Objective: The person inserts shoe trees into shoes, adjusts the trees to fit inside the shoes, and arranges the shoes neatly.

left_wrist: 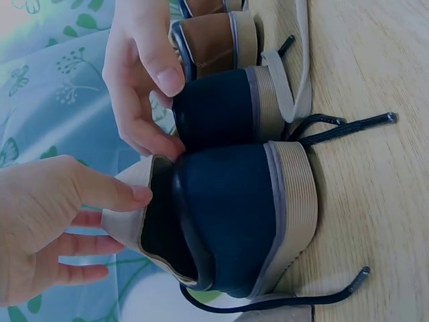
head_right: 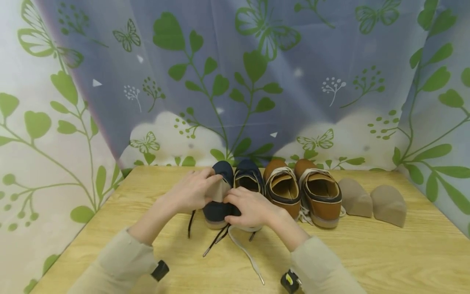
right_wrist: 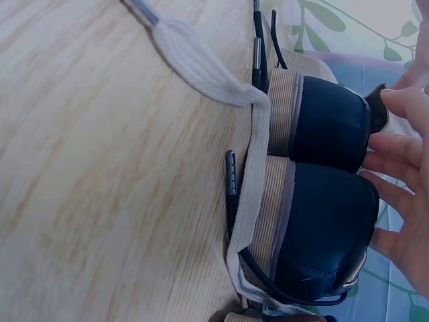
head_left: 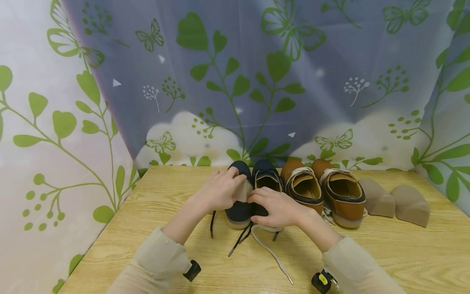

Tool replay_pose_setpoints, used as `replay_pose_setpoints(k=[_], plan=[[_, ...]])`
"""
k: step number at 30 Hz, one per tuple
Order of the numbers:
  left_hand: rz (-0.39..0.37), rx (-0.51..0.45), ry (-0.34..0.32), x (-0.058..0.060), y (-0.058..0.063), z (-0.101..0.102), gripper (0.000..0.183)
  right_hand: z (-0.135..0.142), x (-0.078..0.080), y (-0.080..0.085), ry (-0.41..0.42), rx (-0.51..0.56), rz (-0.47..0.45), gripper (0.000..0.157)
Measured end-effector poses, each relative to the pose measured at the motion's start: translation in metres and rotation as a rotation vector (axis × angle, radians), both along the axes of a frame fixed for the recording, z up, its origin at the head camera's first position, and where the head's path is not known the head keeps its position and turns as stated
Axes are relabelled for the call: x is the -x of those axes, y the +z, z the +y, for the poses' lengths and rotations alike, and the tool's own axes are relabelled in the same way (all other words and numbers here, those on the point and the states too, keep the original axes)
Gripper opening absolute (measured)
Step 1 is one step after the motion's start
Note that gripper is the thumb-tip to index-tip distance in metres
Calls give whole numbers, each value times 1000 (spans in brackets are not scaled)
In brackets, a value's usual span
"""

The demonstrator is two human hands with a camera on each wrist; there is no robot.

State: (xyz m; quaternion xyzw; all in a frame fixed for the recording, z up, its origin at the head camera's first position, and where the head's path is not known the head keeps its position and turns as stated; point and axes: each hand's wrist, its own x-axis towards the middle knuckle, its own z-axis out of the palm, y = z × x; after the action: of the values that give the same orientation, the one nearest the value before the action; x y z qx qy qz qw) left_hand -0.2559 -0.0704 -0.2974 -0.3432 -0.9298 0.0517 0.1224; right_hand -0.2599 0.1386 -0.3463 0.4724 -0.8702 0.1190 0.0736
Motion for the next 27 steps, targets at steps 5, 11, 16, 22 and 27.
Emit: replay_pose_setpoints(k=[5,11,16,22,27], plan=[[5,48,26,0,3,3,62,0,1,0,0,-4,10,39],[25,90,48,-1,4,7,61,1,1,1,-2,-4,8,39],[38,107,72,-2,4,9,60,0,0,2,-6,-8,-5,39],[38,116,89,-1,1,10,59,0,-1,2,-13,-18,-12,40],[48,116,91,1,0,10,57,0,-1,3,1,-13,7,38]])
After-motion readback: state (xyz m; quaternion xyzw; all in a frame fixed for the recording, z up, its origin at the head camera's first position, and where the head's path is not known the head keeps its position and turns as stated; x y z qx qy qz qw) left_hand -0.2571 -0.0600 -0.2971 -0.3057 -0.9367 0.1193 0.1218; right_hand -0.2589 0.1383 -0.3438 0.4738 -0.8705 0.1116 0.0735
